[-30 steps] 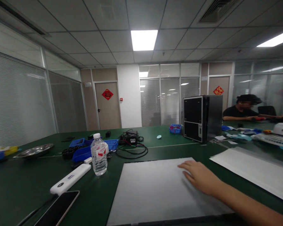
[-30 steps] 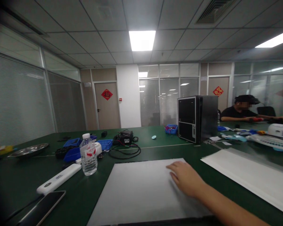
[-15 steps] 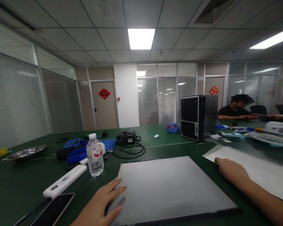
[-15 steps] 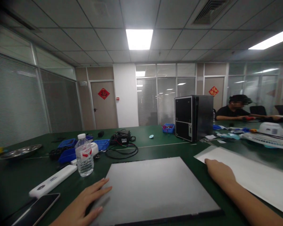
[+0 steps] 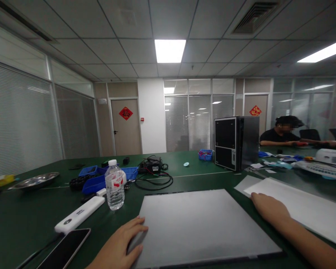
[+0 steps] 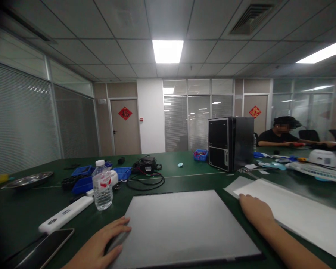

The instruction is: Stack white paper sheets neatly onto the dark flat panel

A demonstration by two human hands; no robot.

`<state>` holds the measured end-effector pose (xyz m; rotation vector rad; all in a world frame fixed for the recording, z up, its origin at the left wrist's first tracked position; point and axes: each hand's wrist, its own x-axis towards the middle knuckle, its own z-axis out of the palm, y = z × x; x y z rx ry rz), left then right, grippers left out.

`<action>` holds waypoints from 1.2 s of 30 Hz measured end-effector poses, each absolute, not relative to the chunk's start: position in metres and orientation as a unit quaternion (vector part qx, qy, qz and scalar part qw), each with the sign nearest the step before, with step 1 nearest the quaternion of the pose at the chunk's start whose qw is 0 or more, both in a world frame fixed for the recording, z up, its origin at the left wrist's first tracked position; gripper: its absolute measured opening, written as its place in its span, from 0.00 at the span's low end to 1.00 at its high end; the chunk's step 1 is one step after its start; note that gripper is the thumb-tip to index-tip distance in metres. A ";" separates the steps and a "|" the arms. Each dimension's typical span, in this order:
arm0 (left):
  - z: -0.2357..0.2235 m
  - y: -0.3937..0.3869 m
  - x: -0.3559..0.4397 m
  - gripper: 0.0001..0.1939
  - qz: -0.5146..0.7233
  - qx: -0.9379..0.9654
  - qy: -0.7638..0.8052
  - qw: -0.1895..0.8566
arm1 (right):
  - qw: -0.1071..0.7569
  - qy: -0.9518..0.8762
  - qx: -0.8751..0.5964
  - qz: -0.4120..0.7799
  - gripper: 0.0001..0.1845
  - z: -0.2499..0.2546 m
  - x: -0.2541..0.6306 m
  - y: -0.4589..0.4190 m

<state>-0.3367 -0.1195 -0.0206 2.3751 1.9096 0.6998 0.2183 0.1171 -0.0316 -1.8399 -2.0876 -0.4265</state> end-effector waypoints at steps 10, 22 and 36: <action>-0.011 -0.123 -0.328 0.25 0.186 0.759 0.624 0.005 | 0.135 -0.769 -0.599 -0.178 0.14 -0.002 0.166 0.085; -0.001 -0.127 -0.322 0.25 0.183 0.764 0.618 0.022 | 0.207 -0.916 -0.342 -0.040 0.23 0.005 0.060 -0.005; -0.001 -0.126 -0.323 0.24 0.181 0.778 0.601 0.028 | 0.205 -0.929 -0.302 0.065 0.25 0.008 0.079 0.005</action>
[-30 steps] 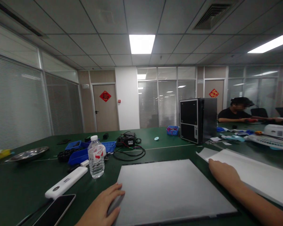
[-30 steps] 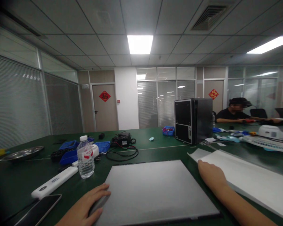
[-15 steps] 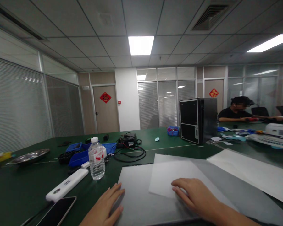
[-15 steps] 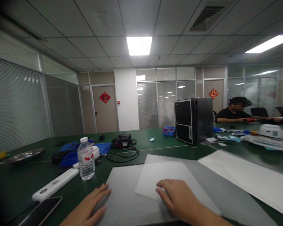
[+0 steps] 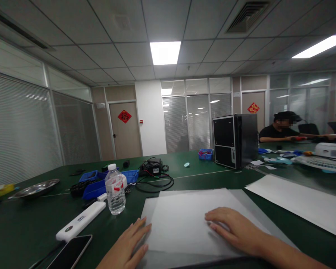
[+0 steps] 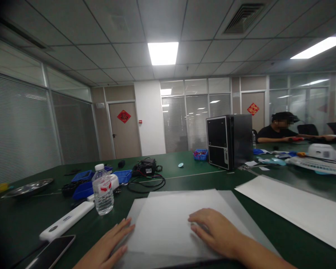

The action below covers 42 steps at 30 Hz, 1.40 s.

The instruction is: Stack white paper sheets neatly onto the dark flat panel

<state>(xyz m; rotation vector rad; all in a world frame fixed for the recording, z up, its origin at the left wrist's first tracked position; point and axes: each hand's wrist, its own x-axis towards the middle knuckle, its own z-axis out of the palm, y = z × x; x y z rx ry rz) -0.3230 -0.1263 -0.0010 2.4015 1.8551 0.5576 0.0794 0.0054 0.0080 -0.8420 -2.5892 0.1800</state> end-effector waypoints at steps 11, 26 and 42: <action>-0.005 -0.127 -0.328 0.23 0.196 0.779 0.594 0.044 | 0.137 -0.903 -0.406 -0.046 0.24 0.014 0.096 0.023; -0.006 -0.122 -0.326 0.27 0.172 0.766 0.616 0.059 | 0.165 -0.872 -0.454 -0.082 0.27 0.011 0.122 0.052; 0.015 -0.132 -0.317 0.47 0.086 0.787 0.600 0.114 | 0.122 -0.706 -0.691 -0.093 0.23 -0.035 0.249 0.131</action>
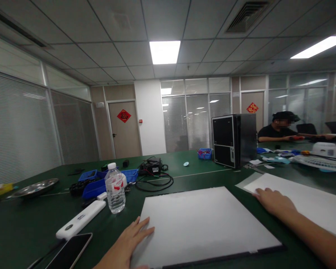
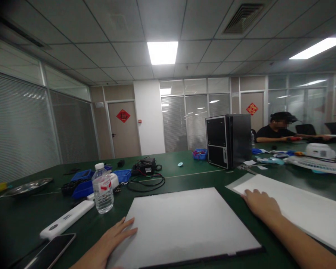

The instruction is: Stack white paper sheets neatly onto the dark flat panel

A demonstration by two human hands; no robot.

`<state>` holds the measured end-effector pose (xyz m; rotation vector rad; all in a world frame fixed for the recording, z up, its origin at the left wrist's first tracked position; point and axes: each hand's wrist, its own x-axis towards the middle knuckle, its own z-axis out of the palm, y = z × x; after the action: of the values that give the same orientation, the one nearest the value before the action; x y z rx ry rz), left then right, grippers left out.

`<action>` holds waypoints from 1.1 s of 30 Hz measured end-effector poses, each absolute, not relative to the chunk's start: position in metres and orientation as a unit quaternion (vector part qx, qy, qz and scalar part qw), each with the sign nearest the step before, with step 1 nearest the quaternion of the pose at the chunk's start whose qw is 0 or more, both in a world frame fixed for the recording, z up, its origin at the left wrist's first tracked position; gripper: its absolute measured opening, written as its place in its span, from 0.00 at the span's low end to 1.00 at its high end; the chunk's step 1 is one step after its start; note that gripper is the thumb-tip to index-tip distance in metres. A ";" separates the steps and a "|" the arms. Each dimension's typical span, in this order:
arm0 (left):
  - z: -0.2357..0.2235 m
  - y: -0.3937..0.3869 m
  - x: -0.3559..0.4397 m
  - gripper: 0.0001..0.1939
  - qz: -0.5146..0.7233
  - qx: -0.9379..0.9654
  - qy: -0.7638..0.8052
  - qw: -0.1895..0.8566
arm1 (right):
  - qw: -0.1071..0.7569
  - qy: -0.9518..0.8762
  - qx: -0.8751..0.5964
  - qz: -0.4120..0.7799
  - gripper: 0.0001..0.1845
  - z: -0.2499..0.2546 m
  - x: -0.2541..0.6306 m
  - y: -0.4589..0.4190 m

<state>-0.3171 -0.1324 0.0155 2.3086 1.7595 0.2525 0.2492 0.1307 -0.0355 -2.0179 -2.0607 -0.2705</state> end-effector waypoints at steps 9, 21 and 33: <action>0.028 -0.136 -0.308 0.47 0.060 0.783 0.609 0.111 | 0.134 -0.788 -0.579 -0.159 0.20 0.006 0.160 0.078; 0.017 -0.134 -0.313 0.47 0.088 0.785 0.603 0.112 | 0.192 -0.888 -0.410 -0.080 0.22 0.012 0.084 0.010; 0.016 -0.132 -0.313 0.49 0.065 0.782 0.608 0.124 | 0.188 -0.916 -0.355 0.006 0.24 0.012 0.095 0.021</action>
<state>-0.3128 -0.1322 0.0158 2.2786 1.7714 0.1903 0.0952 0.0207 0.0120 -0.9981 -2.5772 0.0158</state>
